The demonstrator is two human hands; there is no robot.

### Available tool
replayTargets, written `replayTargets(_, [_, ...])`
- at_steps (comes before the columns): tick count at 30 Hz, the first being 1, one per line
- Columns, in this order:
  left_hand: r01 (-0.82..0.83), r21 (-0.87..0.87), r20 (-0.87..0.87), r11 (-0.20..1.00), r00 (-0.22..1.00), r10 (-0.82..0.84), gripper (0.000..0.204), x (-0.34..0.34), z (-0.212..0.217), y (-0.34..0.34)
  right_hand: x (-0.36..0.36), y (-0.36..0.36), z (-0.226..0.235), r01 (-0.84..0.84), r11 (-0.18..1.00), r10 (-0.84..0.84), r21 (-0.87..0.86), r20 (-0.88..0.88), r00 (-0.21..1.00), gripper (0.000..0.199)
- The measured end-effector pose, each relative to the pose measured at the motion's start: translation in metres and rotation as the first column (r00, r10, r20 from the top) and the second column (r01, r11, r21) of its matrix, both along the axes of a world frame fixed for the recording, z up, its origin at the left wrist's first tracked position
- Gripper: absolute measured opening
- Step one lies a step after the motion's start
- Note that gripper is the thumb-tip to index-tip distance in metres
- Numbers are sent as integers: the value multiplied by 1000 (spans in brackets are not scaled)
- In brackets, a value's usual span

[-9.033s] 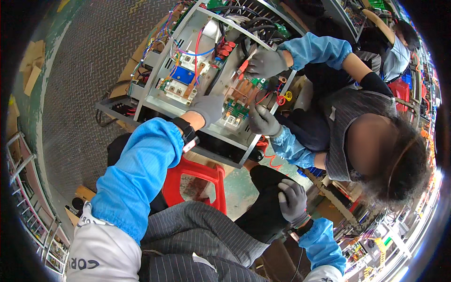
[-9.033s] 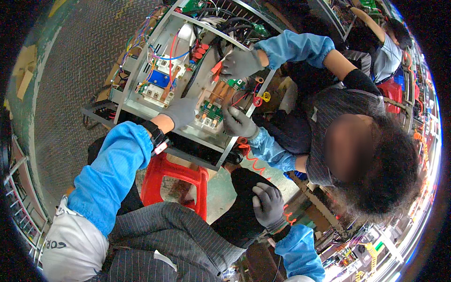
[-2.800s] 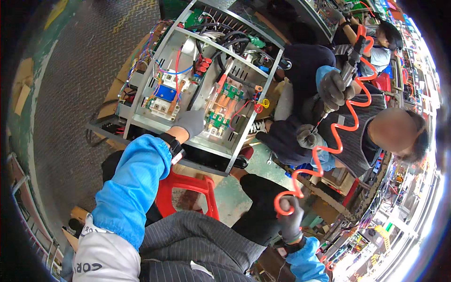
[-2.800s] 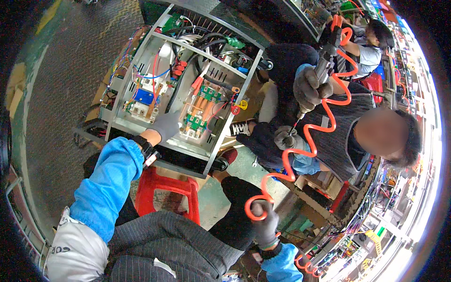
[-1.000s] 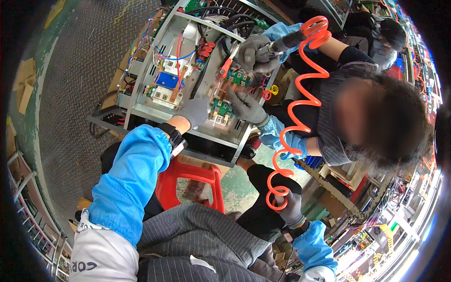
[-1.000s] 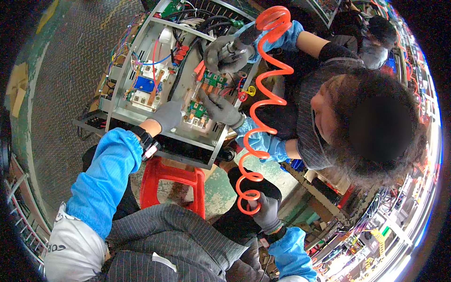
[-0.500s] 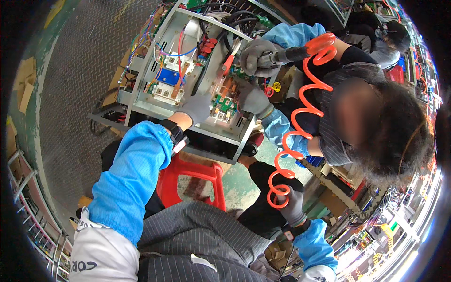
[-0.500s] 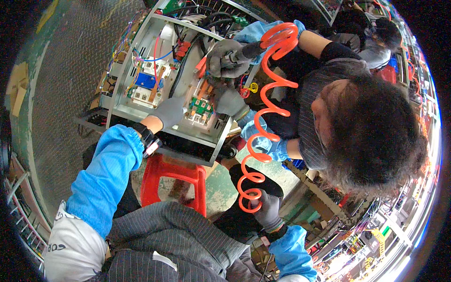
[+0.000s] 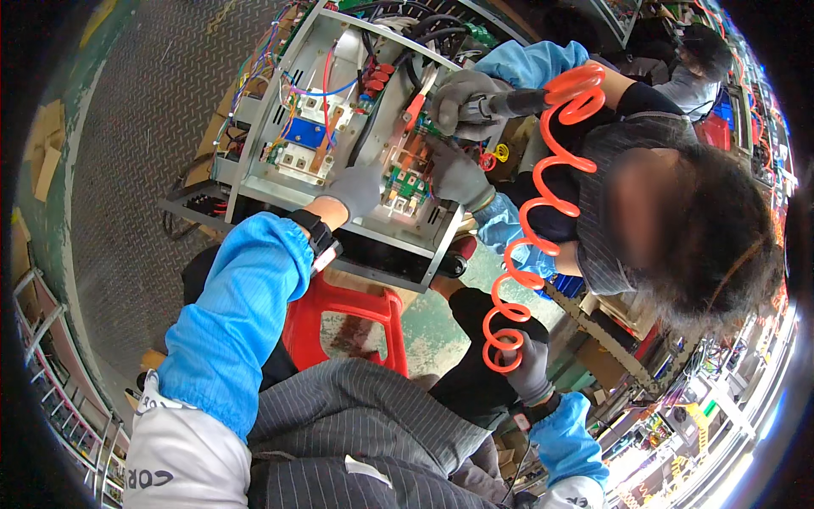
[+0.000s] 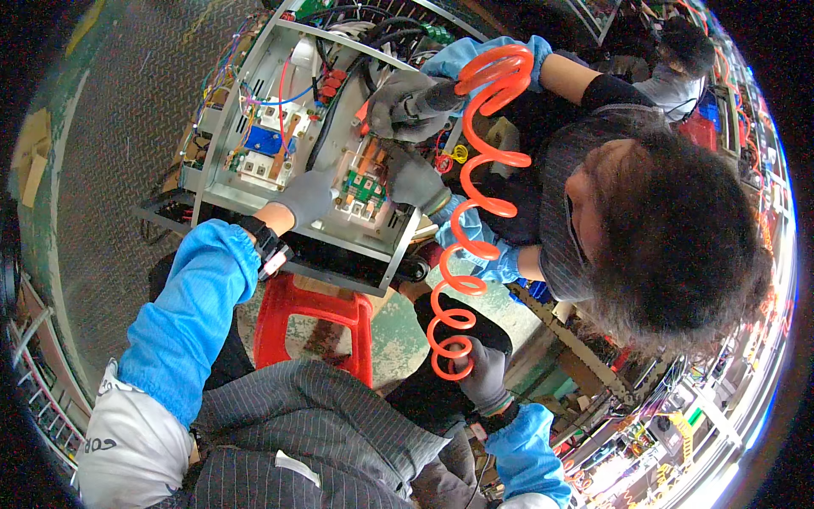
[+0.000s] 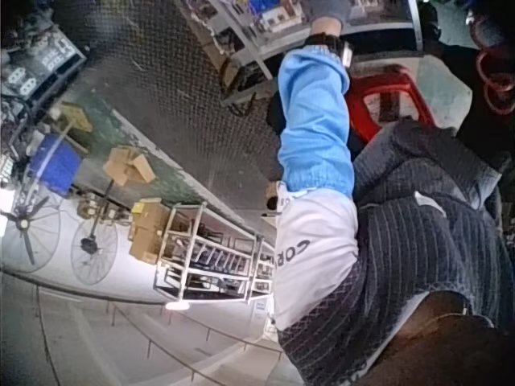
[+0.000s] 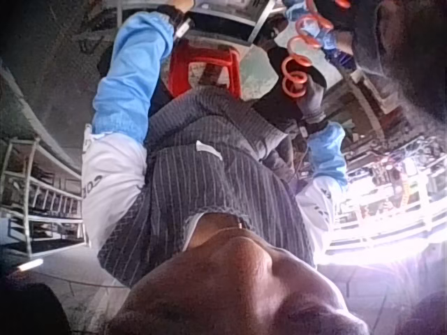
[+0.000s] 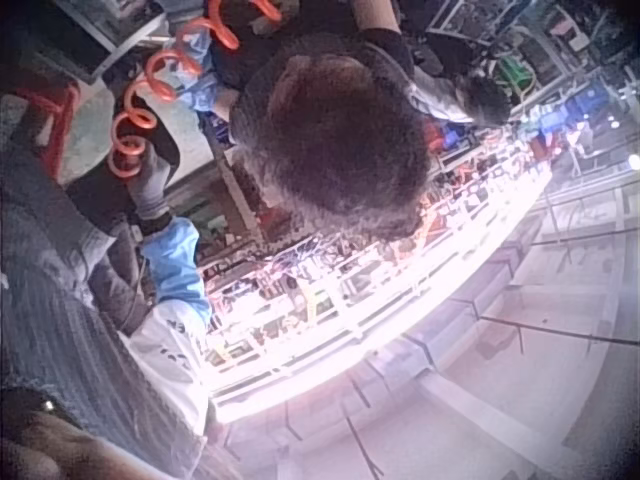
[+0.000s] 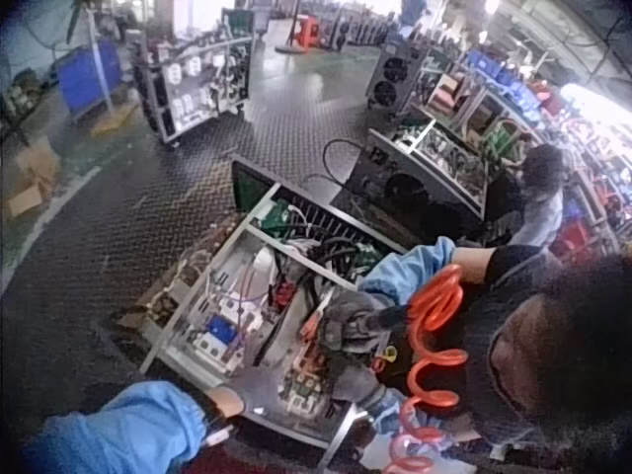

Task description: Assembling components and wiring within an industrial electrical control panel using tools.

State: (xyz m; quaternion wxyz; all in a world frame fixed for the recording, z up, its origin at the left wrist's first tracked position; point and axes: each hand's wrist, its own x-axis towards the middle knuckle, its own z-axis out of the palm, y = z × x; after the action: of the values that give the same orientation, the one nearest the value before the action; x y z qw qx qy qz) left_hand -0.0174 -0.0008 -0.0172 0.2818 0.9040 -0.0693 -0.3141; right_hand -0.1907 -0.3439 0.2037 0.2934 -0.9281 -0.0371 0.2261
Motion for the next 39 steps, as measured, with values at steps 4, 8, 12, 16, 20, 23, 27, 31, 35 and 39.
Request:
replayTargets(4, [-3, -1, -7, 1000, 1000, 3, 31, 0, -1, 1, 2, 4, 1, 10, 1000, -11, 21, 28, 1000, 30])
replayTargets(8, [-12, -19, -8, 1000, 1000, 12, 33, 0, -2, 1, 0, 1, -2, -21, 1000, 22, -10, 48, 999, 29])
replayTargets(12, [-10, -20, -18, 1000, 1000, 10, 33, 1, -2, 1, -1, 0, 0, -2, 1000, 2, -26, -17, 1000, 38])
replayTargets(16, [-24, -33, -20, 999, 1000, 23, 33, 0, -3, 1, 3, 4, 0, 5, 1000, -5, 10, 18, 1000, 29])
replayTargets(20, [-19, -33, -2, 999, 1000, 19, 37, -1, -7, 2, 3, 2, -1, -20, 1000, 19, 8, 36, 999, 30])
replayTargets(23, [-11, 10, -48, 1000, 999, 11, 36, 0, -10, 1, 2, 2, -1, -10, 1000, 10, 16, 18, 1000, 33])
replayTargets(27, [-6, 17, -90, 1000, 996, 7, 35, 0, -9, -2, 4, 5, 2, 17, 999, -17, 41, 5, 1000, 35])
replayTargets(31, [9, -15, -5, 1000, 1000, -9, 40, -2, -19, 3, 6, 5, 2, 6, 1000, -6, 19, -1, 1000, 36])
replayTargets(35, [-2, -42, -2, 999, 1000, 2, 42, -2, -19, 2, 1, 1, -2, 2, 1000, -2, -11, 18, 1000, 35])
replayTargets(39, [-21, -33, 0, 999, 1000, 21, 45, -2, -17, 2, 4, 4, 1, 24, 1000, -24, 9, -6, 1000, 33])
